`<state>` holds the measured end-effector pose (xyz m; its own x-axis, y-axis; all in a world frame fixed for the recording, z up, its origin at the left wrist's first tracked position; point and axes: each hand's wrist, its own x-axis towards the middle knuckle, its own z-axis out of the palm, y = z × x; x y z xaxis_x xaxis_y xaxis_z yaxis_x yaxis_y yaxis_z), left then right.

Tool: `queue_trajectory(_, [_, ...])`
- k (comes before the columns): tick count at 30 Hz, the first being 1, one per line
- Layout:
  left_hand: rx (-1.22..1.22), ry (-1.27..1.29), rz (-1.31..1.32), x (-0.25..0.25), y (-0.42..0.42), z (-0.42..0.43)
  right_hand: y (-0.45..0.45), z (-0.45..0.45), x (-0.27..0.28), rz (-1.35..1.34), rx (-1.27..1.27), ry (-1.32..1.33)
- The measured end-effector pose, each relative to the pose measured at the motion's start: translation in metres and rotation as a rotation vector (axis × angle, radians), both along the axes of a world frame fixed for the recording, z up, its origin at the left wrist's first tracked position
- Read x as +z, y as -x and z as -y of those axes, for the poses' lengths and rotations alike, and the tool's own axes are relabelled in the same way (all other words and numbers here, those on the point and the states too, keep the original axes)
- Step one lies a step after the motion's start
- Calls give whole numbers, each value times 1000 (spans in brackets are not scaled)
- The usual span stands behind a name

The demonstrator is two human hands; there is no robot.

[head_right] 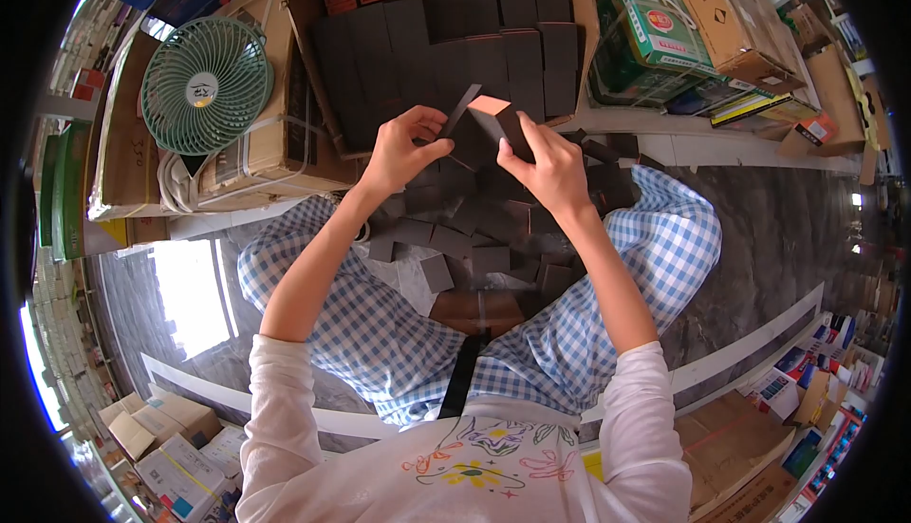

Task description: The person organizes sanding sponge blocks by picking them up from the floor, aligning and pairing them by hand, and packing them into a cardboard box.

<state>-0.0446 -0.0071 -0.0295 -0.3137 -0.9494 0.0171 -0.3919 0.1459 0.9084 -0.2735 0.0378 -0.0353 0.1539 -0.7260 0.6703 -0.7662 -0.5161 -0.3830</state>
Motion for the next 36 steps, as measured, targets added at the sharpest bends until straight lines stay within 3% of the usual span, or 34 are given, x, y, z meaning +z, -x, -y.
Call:
queue_trajectory(5, [15,-32,19,-3,-2,-2,-5,-5,2,-73,158,-18])
queue_trajectory(13, [24,18,4,-1,-3,1,-4,-1,-1,-22,-9,-4])
queue_trajectory(17, [32,-31,29,-11,-6,0,-4,-4,-6,-65,141,-35])
queue_trajectory(20, [0,-66,-12,-14,-9,4,2,7,-11,-42,-85,-28])
queue_trajectory(21, [11,-162,-135,-17,-11,8,11,14,-17,-61,-157,-7])
queue_trajectory(22, [25,-258,-259,-19,-11,9,18,18,-15,-34,-212,-36])
queue_trajectory(24, [38,-231,-220,-21,-13,9,28,20,-4,70,-282,-122])
queue_trajectory(25, [52,-202,-180,-21,-14,9,28,18,4,309,-213,-274])
queue_trajectory(27, [59,-197,-189,-23,-15,11,24,14,17,450,-159,-379])
queue_trajectory(30, [50,-181,-172,-27,-12,12,15,9,17,420,28,-352])
queue_trajectory(33, [18,-184,-119,-18,-11,9,14,12,1,-153,-71,-134])
queue_trajectory(35, [5,-197,-94,-15,-13,10,20,16,4,10,-158,-257])
queue_trajectory(36, [17,-169,-86,-18,-14,12,27,19,5,261,-135,-457])
